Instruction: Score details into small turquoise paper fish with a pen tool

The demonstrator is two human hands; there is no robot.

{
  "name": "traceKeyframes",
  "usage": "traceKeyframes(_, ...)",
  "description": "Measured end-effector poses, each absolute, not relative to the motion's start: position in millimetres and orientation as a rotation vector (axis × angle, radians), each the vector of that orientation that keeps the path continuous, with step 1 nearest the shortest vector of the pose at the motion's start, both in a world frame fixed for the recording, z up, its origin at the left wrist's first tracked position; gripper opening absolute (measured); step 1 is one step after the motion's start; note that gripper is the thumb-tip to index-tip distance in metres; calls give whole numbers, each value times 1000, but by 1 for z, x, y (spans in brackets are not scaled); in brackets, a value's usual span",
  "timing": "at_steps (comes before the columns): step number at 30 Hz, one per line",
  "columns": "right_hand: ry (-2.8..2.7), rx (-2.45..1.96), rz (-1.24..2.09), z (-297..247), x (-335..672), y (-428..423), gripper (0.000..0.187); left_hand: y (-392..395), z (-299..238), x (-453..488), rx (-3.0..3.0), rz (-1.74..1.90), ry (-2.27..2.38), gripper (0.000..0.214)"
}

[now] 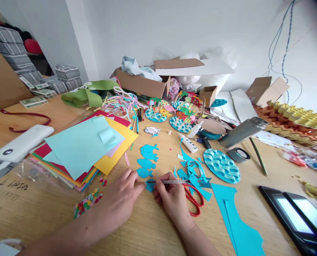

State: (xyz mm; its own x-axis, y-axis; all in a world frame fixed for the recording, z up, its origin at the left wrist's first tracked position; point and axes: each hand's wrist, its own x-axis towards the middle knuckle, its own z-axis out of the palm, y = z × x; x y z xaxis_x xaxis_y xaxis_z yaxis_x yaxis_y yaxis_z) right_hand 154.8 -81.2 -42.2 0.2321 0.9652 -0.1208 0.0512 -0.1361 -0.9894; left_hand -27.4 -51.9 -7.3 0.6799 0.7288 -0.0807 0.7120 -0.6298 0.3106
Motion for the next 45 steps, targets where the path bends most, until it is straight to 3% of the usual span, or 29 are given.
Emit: traceKeyframes(45, -1018, -1462, 1098, -47, 156, -83, 37, -53, -7, -28, 2587, 47, 1138, 47)
